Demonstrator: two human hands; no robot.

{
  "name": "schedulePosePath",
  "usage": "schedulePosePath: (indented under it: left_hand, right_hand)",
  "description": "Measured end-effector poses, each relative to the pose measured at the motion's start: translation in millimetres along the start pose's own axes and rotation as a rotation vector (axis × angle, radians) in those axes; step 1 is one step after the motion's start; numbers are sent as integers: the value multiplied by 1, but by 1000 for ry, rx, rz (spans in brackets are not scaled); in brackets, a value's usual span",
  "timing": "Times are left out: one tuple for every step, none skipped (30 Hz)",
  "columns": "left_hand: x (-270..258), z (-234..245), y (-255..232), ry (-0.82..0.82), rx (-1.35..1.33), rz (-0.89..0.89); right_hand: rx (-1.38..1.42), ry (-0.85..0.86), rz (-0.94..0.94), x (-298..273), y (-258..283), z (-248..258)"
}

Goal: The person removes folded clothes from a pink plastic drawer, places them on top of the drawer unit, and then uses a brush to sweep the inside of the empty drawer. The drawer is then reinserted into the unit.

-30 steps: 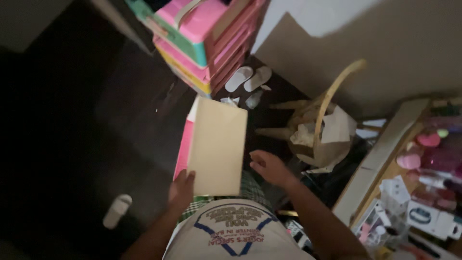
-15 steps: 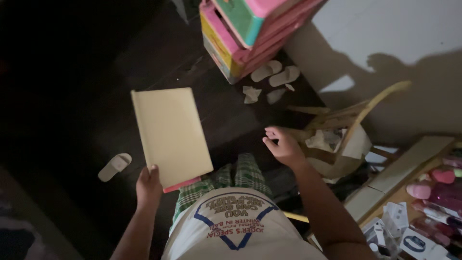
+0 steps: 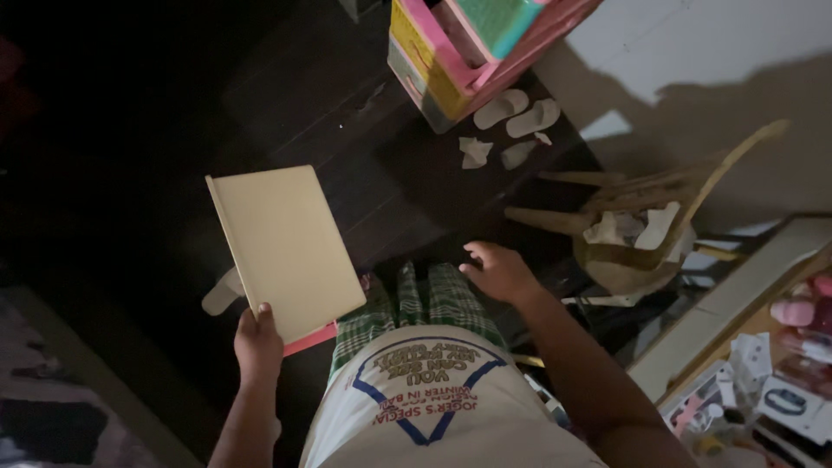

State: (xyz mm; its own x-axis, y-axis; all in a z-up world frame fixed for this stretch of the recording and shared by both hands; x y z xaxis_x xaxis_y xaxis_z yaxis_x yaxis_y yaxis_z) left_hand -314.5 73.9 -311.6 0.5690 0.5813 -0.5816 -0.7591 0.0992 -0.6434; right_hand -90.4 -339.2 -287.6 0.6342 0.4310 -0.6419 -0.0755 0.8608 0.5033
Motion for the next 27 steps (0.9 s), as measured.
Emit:
schedulePosePath:
  left_hand:
    - [4, 4, 0, 10, 9, -10]
    - [8, 7, 0, 22, 18, -20]
    - [11, 8, 0, 34, 27, -30]
    - [14, 9, 1, 48, 26, -29]
    - [17, 7, 3, 62, 24, -29]
    - [21, 5, 4, 75, 24, -28]
    - [23, 0, 6, 89, -1, -32]
    - [28, -6, 7, 104, -25, -36]
    - [32, -13, 7, 119, -50, -41]
    - [36, -20, 7, 120, 23, -63]
    - [40, -28, 6, 121, 96, -85]
    - [45, -36, 4, 122, 170, -110]
    - [50, -44, 0, 117, 193, -178]
    - [54, -54, -5, 114, 215, -244]
    - [56, -62, -11, 111, 236, -310]
    - [58, -71, -15, 128, 202, -311]
    - [61, -81, -22, 144, 168, -311]
    - [62, -91, -29, 158, 134, -308]
    - [64, -100, -35, 194, 107, -258]
    - [67, -111, -41, 228, 80, -206]
    - [71, -123, -47, 262, 54, -154]
    - [74, -133, -48, 262, 97, -69]
    - [80, -143, -48, 261, 140, 16]
    - [84, -157, -44, 256, 179, 103]
    - [85, -165, -41, 230, 191, 124]
    - [91, -173, -40, 206, 197, 134]
    - [100, -189, -41, 181, 202, 143]
  right_hand:
    - [14, 1, -2, 2, 5, -3]
    - [-1, -8, 15, 2, 10, -5]
    - [-17, -17, 32, 3, 14, -7]
    - [-31, -24, 47, 2, 16, -8]
    - [-45, -30, 42, 1, 17, -9]
    - [-59, -36, 37, 0, 17, -9]
    - [-72, -42, 32, -2, 16, -9]
    - [-50, -54, 31, -4, 15, -7]
    - [-28, -66, 29, -6, 12, -4]
    - [-3, -79, 27, -7, 10, -2]
    - [20, -83, -19, -9, 6, 1]
    - [45, -89, -64, -11, 2, 4]
    - [71, -94, -110, -13, -4, 8]
    - [113, -147, -107, -16, -8, 12]
    - [156, -202, -104, -18, -13, 15]
    - [196, -252, -102, -20, -21, 19]
    - [235, -243, -124, -18, -31, 22]
    - [274, -233, -143, -13, -44, 24]
    - [312, -222, -163, -7, -59, 26]
    - [332, -224, -189, 2, -76, 27]
    - [352, -225, -215, 14, -94, 28]
    - [369, -223, -242, 26, -114, 28]
    - [412, -209, -275, 41, -136, 29]
    - [451, -192, -305, 58, -159, 31]
    - [489, -175, -336, 73, -181, 30]
    - [525, -209, -368, 90, -202, 31]
    - [560, -242, -399, 109, -221, 30]
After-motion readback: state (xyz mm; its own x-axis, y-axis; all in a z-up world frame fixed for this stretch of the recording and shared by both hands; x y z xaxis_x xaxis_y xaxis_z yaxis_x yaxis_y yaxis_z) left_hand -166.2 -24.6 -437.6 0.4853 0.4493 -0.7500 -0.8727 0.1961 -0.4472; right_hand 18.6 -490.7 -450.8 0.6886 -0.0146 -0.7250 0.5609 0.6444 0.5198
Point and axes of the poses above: each hand's wrist, its own x-axis towards the middle knuckle, its own z-axis out of the back of the hand, y = z × x, the point moved 4 cm from there along x, towards the middle knuckle, and after that the axes turned 8 degrees about y, right-handed, at the moved point
